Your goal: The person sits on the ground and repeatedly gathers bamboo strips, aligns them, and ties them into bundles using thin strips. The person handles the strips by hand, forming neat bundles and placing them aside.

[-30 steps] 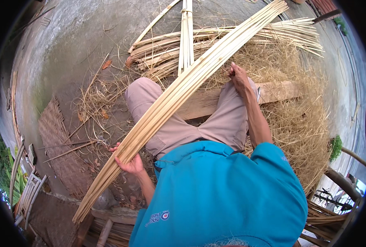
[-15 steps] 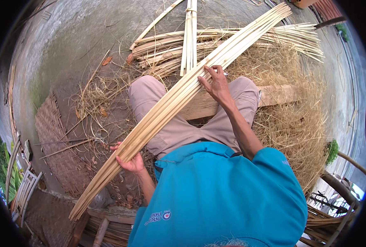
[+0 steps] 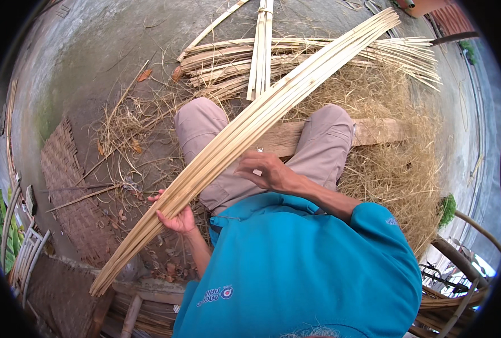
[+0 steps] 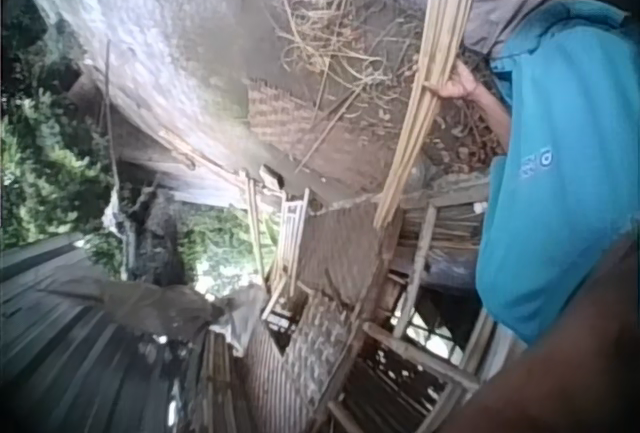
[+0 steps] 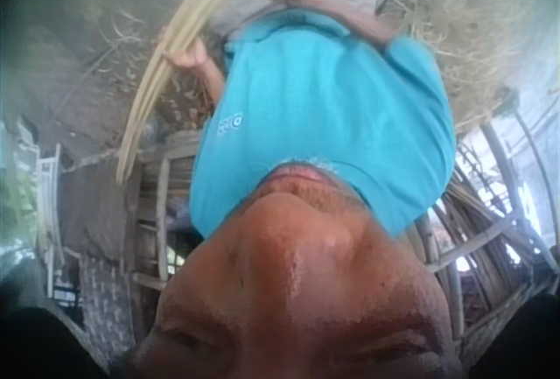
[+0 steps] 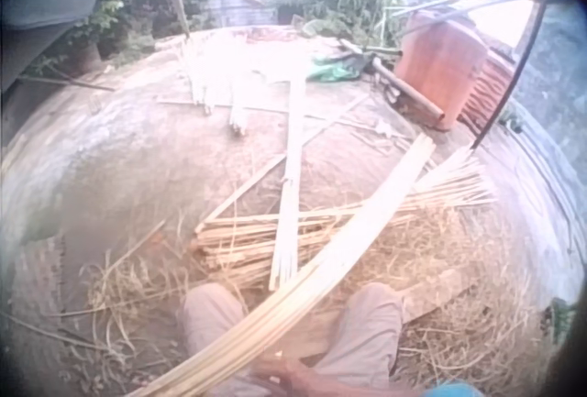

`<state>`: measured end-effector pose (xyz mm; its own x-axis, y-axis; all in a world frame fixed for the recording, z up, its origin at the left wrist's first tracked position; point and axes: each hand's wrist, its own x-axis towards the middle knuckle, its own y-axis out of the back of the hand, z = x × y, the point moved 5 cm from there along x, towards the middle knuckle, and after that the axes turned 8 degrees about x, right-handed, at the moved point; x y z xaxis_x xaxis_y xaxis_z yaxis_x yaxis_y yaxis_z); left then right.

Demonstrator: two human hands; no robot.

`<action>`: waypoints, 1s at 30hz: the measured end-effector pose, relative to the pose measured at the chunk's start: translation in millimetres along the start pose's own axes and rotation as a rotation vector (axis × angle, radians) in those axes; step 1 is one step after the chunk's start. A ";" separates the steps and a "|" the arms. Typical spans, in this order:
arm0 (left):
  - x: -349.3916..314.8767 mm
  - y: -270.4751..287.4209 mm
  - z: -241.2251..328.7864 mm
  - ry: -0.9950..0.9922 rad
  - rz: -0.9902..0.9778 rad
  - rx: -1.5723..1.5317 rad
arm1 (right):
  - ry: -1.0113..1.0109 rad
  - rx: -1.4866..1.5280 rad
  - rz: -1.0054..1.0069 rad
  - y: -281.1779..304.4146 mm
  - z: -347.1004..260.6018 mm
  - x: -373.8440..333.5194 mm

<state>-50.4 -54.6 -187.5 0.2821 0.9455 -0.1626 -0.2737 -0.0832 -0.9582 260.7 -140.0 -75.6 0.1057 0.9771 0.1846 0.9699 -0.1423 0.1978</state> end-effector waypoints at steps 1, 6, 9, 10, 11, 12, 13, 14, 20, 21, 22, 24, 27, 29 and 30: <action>0.8 0.3 -0.8 -0.003 -0.002 0.001 | 0.001 -0.044 0.101 7.8 6.0 0.2; -3.5 2.4 1.5 -0.019 -0.009 0.000 | -0.248 -0.371 0.708 95.2 60.8 10.8; -5.1 -0.3 1.6 -0.016 -0.019 -0.013 | -0.286 -0.434 0.696 111.5 79.2 22.9; -5.8 -0.8 2.6 -0.018 -0.023 -0.007 | -0.310 -0.421 0.650 110.1 82.5 25.7; -5.3 -1.3 2.6 -0.016 -0.029 -0.003 | -0.336 -0.374 0.633 107.5 86.9 25.7; -4.8 -2.0 2.5 -0.015 -0.035 0.002 | -0.361 -0.327 0.615 102.6 92.4 26.2; -4.2 -1.9 2.3 -0.020 -0.034 0.009 | -0.386 -0.280 0.598 98.2 97.4 27.0; -4.6 -1.1 3.1 -0.030 -0.033 0.017 | -0.383 -0.315 0.602 93.6 93.4 30.5; -3.8 1.3 2.9 -0.046 -0.007 0.025 | -0.104 0.018 0.140 12.7 36.9 16.7; -3.2 2.1 2.6 -0.047 0.001 0.021 | -0.120 -0.012 0.197 16.6 38.2 14.4; -2.9 3.6 2.8 -0.045 0.025 0.036 | -0.136 -0.042 0.254 22.2 39.6 11.9; -3.4 4.6 3.3 -0.055 0.073 0.059 | -0.226 -0.128 0.498 51.6 52.3 10.9; -3.6 0.3 1.7 -0.025 0.042 0.040 | -0.432 -0.280 0.757 102.9 82.7 16.1; -4.3 1.9 2.2 -0.023 0.018 0.028 | -0.694 -0.362 0.667 113.9 87.2 23.9; -4.4 2.7 2.3 -0.020 0.005 0.022 | -0.656 -0.460 0.658 112.8 87.7 29.8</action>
<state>-54.5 -58.2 -188.8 0.2619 0.9513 -0.1626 -0.2955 -0.0813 -0.9519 392.6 -113.0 -132.2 0.8170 0.5584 -0.1438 0.5136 -0.5912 0.6219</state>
